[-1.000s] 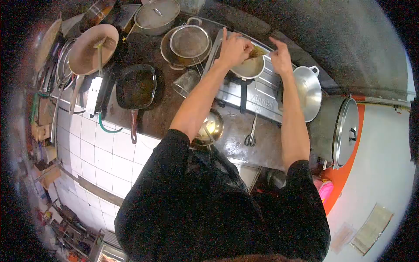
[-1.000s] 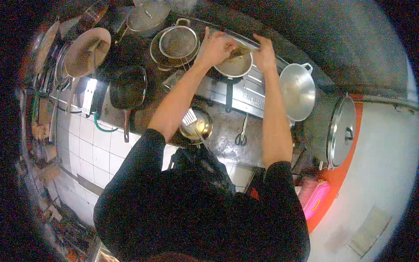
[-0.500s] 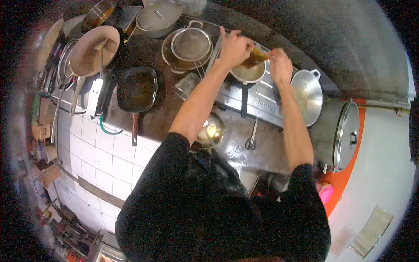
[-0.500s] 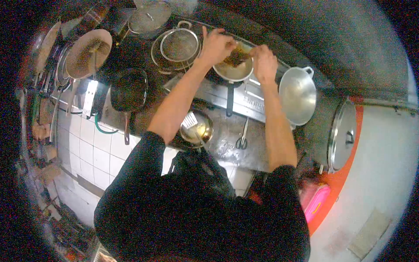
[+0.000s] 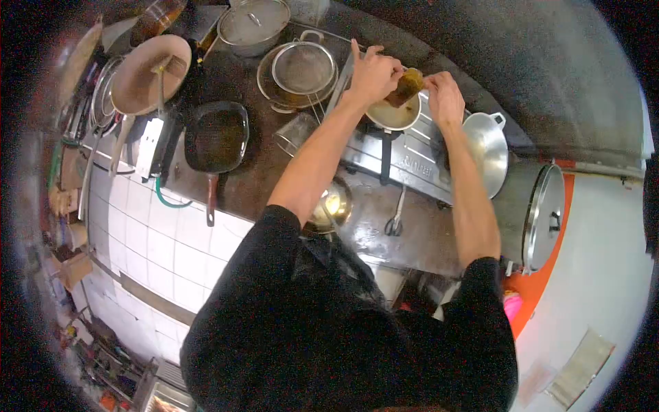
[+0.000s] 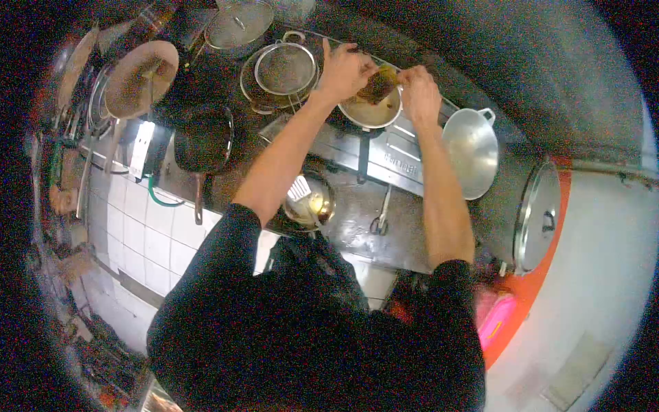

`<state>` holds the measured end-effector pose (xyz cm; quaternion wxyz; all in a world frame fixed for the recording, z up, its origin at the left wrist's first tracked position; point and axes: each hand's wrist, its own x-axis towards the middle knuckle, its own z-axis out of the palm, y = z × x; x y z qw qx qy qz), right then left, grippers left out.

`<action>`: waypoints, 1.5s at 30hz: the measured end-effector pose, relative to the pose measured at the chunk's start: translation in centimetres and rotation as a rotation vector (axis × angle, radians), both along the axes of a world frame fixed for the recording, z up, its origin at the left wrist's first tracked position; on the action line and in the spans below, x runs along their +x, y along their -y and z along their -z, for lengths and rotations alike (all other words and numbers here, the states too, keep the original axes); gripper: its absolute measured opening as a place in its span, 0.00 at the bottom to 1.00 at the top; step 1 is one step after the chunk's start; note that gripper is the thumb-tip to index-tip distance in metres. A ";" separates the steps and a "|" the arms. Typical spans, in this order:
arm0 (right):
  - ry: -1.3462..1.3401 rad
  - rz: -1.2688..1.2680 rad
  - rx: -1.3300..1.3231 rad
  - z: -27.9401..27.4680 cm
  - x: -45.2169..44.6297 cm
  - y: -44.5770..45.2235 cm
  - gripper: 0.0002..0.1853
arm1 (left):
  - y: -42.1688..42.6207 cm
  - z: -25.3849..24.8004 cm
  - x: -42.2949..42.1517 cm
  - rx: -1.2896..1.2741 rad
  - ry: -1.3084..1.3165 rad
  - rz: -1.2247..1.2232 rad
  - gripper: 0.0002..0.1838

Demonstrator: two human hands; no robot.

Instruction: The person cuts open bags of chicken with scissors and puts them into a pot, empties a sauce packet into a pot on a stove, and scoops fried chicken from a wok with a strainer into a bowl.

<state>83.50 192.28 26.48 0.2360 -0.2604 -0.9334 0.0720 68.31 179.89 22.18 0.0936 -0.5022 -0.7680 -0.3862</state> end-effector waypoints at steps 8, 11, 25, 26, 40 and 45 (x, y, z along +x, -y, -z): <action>-0.036 0.028 -0.061 -0.8 0.0 1.1 0.08 | -0.2 0.3 0.5 -0.025 0.050 -0.014 0.07; -0.041 -0.034 -0.028 -0.8 0.7 1.1 0.08 | 0.7 0.7 1.9 -0.016 0.085 0.016 0.07; 0.115 0.066 -0.051 0.6 1.9 1.6 0.07 | 0.3 0.7 1.2 0.034 0.110 0.042 0.06; 0.133 0.071 -0.059 0.4 3.1 2.4 0.07 | 0.9 0.7 2.4 0.025 0.129 0.046 0.06; 0.037 -0.002 -0.461 -1.8 1.4 1.2 0.12 | -0.2 0.3 0.6 0.023 0.134 0.202 0.08; -0.030 -0.048 -0.520 -0.3 2.4 -0.9 0.17 | -0.7 -1.0 0.2 -0.063 0.204 0.211 0.08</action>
